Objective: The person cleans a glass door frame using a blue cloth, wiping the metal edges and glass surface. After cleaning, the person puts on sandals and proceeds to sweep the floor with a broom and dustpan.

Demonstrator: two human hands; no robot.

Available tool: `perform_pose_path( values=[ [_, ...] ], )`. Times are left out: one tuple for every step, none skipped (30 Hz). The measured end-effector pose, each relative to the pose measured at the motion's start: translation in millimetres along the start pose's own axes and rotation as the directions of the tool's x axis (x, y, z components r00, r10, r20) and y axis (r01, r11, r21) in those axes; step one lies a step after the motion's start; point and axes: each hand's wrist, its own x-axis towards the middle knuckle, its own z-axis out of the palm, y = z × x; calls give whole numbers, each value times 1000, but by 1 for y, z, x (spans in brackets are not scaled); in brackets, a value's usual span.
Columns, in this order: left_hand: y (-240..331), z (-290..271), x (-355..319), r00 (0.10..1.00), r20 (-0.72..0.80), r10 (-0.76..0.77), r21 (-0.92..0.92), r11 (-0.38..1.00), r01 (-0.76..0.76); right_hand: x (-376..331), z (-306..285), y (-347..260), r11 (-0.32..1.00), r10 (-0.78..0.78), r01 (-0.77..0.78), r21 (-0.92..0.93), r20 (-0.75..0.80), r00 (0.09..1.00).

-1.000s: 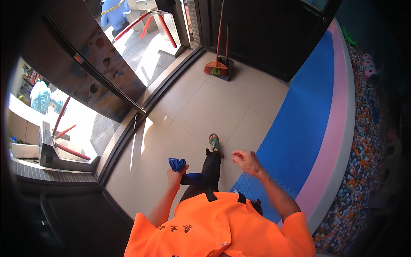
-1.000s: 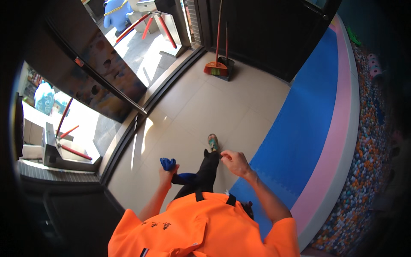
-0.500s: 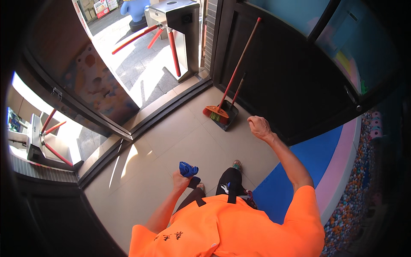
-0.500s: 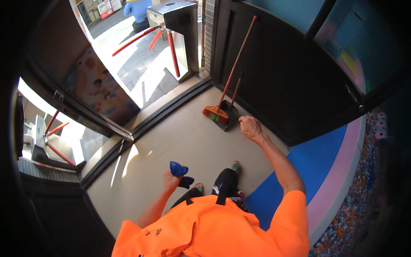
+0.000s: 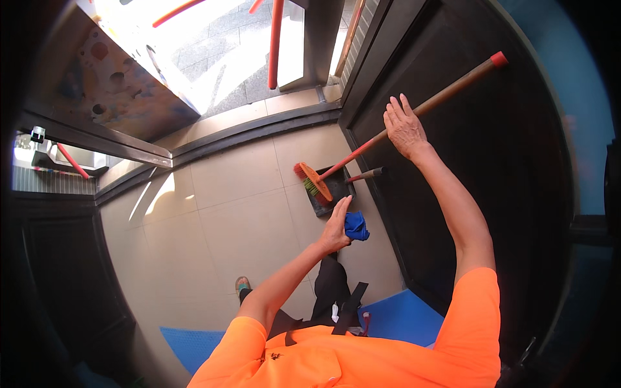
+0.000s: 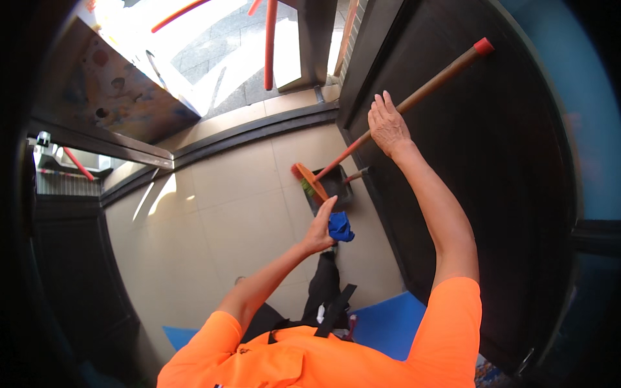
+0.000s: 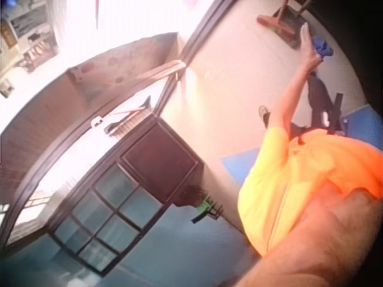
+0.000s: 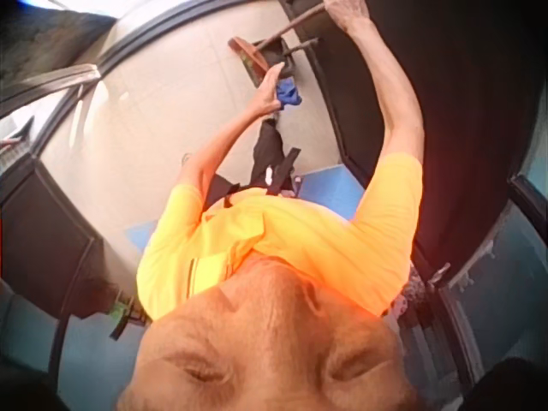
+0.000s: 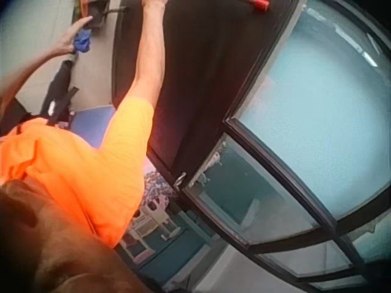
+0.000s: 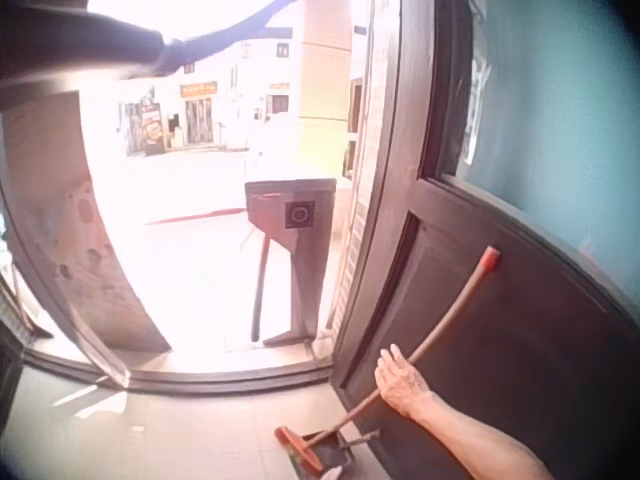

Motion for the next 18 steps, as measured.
perform_pose_path(
  values=[
    [0, 16, 20, 998, -56, -8, -13, 1000, 7, 8, -2, 2, 997, -26, 30, -71, 58, 998],
    [-6, 33, 40, 992, -122, 22, 40, 999, -17, 18, -11, 1, 987, -50, 66, -146, 112, 992],
    [-9, 47, 58, 983, -179, 33, 30, 999, -28, 26, -14, 0, 996, -77, 83, -15, 251, 965],
    [-9, 60, 78, 971, -235, 51, 25, 999, -46, 34, -14, 1, 991, -113, 77, 110, 382, 917],
    [-10, 71, 93, 964, -266, 18, -29, 999, -27, 37, -12, 1, 972, -166, 56, 227, 502, 849],
    [-7, 79, 111, 953, -303, -13, -84, 996, -13, 39, -7, 3, 967, -186, 70, 245, 493, 850],
    [-9, 87, 124, 938, -342, -45, -136, 991, -3, 38, -5, 4, 961, -209, 87, 263, 479, 853],
    [-11, 94, 135, 924, -369, -102, -200, 979, 29, 36, -5, 3, 954, -233, 107, 281, 463, 855],
    [-18, 100, 142, 915, -383, -129, -191, 980, 58, 36, -9, 2, 947, -272, 148, 286, 461, 845],
    [-18, 97, 150, 909, -389, -149, -175, 981, 86, 35, -11, 3, 940, -300, 176, 294, 460, 836],
    [-15, 96, 152, 877, -470, -104, -74, 994, 78, 32, -7, -1, 944, -281, 165, 285, 436, 855],
    [-7, 90, 149, 863, -461, -208, -103, 978, 181, 27, -3, -4, 947, -265, 153, 284, 414, 871],
    [-7, 81, 142, 864, -466, -192, -79, 981, 176, 27, -6, -5, 936, -262, 133, 327, 390, 883],
    [-7, 72, 131, 863, -473, -178, -57, 983, 172, 26, -11, -6, 922, -262, 118, 370, 367, 893],
    [-7, 59, 116, 847, -504, -171, -49, 984, 169, 27, -26, -6, 911, -274, 126, 393, 347, 897],
    [-5, 46, 96, 825, -540, -165, -39, 984, 171, 28, -46, -4, 898, -292, 142, 417, 321, 901],
    [-7, 31, 75, 822, -549, -150, -3, 984, 177, 31, -64, -4, 898, -301, 144, 416, 343, 890],
    [-12, 20, 50, 833, -541, -112, 20, 989, 146, 31, -81, -4, 898, -309, 145, 416, 361, 880]
  ],
)
